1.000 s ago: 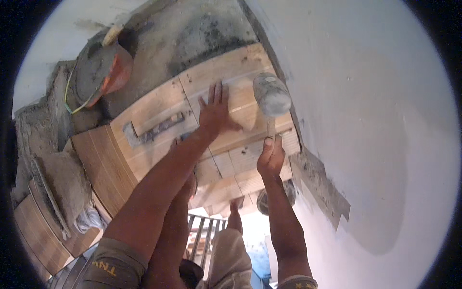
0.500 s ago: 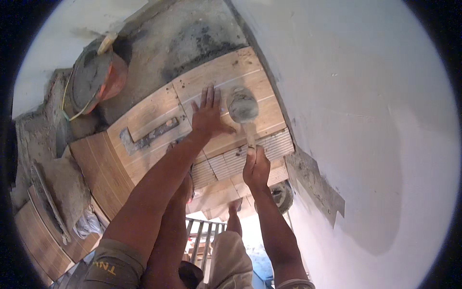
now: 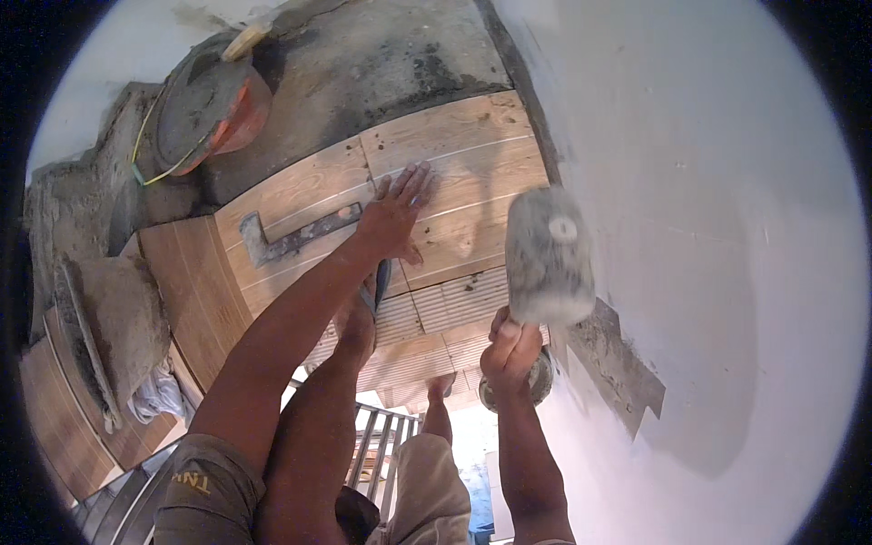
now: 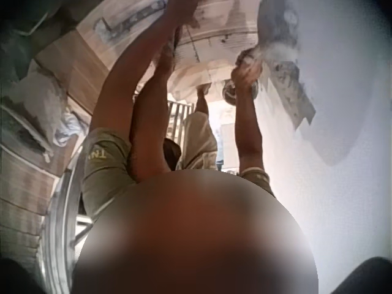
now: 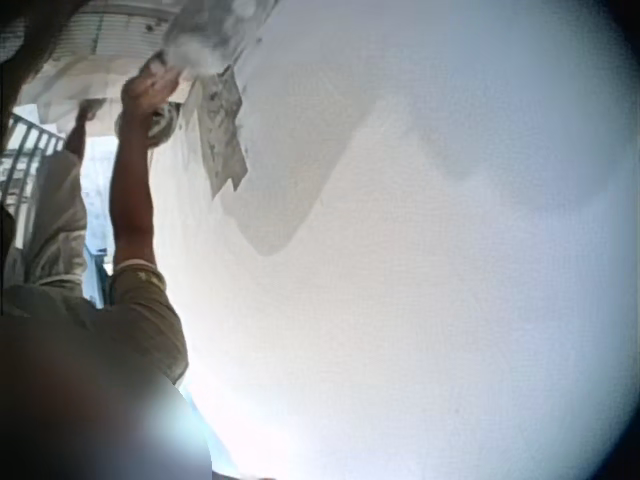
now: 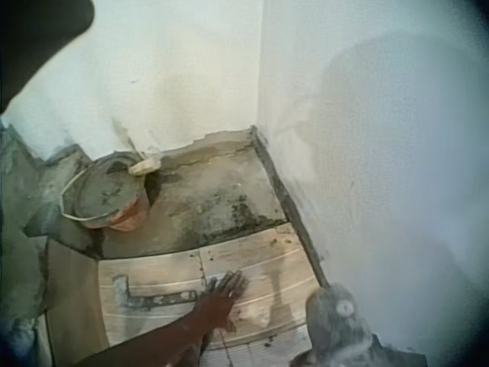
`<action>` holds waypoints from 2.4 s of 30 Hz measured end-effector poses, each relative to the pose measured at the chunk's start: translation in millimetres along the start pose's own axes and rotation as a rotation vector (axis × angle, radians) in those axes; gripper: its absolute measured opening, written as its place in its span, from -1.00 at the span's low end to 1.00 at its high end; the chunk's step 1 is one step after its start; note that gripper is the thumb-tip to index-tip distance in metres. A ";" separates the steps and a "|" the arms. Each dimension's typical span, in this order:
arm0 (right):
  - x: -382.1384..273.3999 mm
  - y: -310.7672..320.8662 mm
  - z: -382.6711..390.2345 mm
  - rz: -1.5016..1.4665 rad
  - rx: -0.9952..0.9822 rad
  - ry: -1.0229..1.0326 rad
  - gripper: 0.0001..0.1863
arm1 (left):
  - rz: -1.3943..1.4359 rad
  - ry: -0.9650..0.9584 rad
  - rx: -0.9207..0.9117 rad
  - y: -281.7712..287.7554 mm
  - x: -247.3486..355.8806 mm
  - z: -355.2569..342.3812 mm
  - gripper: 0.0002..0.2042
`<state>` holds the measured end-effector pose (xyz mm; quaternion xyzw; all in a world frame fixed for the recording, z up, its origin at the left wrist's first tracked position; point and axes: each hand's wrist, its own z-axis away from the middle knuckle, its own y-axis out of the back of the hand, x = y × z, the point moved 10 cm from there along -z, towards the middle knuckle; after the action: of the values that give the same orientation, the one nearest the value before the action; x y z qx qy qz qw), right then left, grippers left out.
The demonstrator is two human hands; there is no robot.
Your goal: Lay wood-look ceramic tiles on a cement surface using mortar and a rubber mallet.
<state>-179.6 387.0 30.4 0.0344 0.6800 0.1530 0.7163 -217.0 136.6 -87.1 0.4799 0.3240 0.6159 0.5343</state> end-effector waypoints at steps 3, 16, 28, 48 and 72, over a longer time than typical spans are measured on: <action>89.7 2.7 29.4 0.135 -0.039 -0.002 -0.52 | 0.037 0.014 0.002 -0.2 8.9 -7.0 0.53; 64.7 -48.0 2.6 0.310 -0.232 -0.077 -0.67 | 0.035 0.058 -0.031 -1.7 -2.1 1.5 0.55; 81.5 -53.2 -14.4 0.518 -0.118 0.124 -0.63 | 0.035 0.034 -0.035 -4.4 4.1 -2.3 0.55; 70.1 -64.1 -43.7 0.348 -0.059 0.157 -0.63 | 0.101 0.095 -0.034 -0.6 7.7 -11.1 0.44; 73.8 -22.2 -33.5 0.422 -0.041 0.112 -0.67 | 0.126 0.203 -0.040 -3.7 16.2 -17.3 0.43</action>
<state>-206.6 380.2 -48.9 0.1531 0.6930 0.3150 0.6301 -231.4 155.0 -92.3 0.4236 0.3335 0.6999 0.4684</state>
